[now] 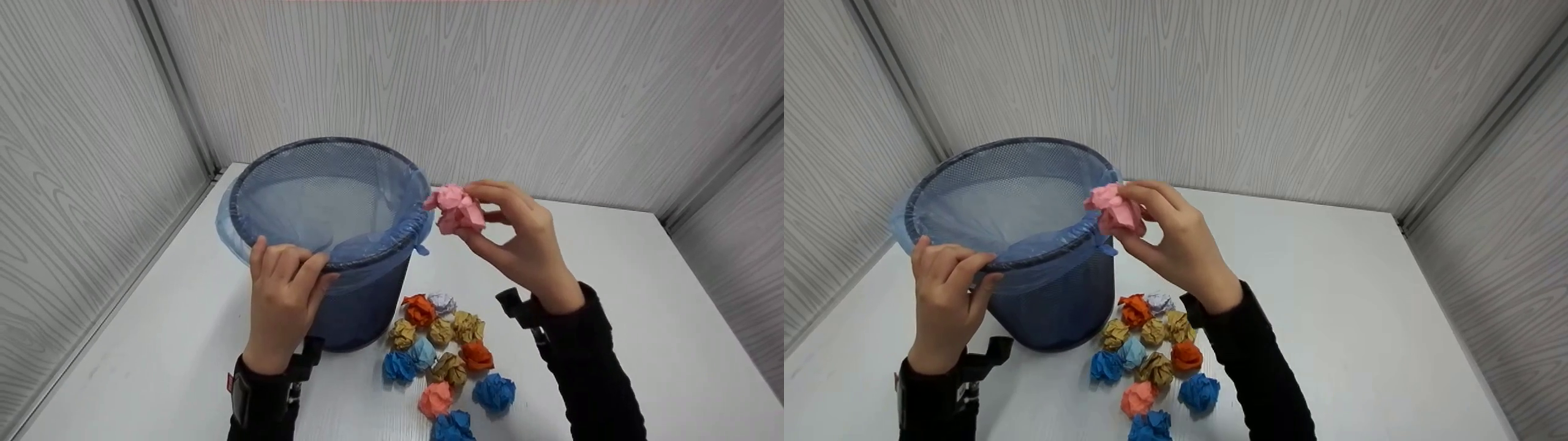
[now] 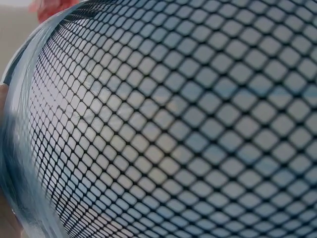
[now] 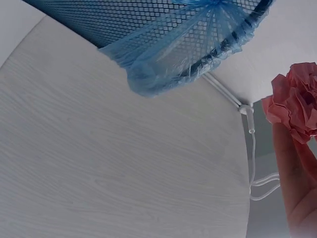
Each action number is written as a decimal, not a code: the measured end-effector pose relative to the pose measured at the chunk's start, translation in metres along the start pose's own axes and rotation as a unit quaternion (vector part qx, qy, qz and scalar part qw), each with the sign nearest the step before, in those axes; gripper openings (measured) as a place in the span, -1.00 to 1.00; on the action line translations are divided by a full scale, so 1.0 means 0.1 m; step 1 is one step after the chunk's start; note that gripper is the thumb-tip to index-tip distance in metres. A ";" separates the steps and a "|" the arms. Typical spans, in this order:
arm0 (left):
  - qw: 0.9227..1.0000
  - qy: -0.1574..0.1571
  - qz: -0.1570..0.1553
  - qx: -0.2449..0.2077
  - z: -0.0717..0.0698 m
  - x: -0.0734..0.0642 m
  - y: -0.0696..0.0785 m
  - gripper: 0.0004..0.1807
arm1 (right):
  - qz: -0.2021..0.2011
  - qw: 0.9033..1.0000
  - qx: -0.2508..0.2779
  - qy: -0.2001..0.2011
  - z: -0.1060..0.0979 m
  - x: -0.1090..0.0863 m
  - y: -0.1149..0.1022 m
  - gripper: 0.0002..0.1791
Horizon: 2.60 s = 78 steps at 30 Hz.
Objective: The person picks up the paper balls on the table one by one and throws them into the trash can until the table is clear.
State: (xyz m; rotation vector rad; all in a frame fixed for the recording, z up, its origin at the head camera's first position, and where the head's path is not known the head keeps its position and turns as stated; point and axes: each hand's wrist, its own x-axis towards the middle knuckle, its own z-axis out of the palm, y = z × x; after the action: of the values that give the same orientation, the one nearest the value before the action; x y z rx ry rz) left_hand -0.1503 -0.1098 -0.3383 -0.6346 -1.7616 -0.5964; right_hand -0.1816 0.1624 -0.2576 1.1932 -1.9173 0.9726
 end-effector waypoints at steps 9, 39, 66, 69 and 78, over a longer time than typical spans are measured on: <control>1.000 -0.010 -0.002 0.014 0.09 -0.02 0.00 -0.67 | -0.013 0.998 0.014 -0.061 0.29 0.35 0.15 -0.56; 1.000 -0.013 0.014 -0.009 0.23 0.04 0.06 -0.68 | -0.011 0.995 -0.075 -0.072 0.06 -0.65 0.03 -0.60; 0.999 0.016 0.003 -0.028 0.24 0.00 0.07 -0.67 | 0.127 0.881 0.004 -0.457 0.19 -1.81 -0.34 -0.49; 0.999 0.020 0.006 -0.025 0.24 0.00 0.07 -0.67 | 0.161 0.848 0.012 -0.504 0.28 -1.84 -0.34 -0.40; 1.000 0.015 0.004 -0.023 0.24 0.01 0.08 -0.67 | 0.096 0.853 -0.024 -0.512 0.38 -1.95 -0.29 -0.43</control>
State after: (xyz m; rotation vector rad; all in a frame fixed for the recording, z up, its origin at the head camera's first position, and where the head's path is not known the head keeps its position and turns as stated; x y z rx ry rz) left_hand -0.1621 -0.0878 -0.3431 -0.6607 -1.7212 -0.6392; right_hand -0.0910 0.2034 -0.4315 1.7065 -2.8902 0.3341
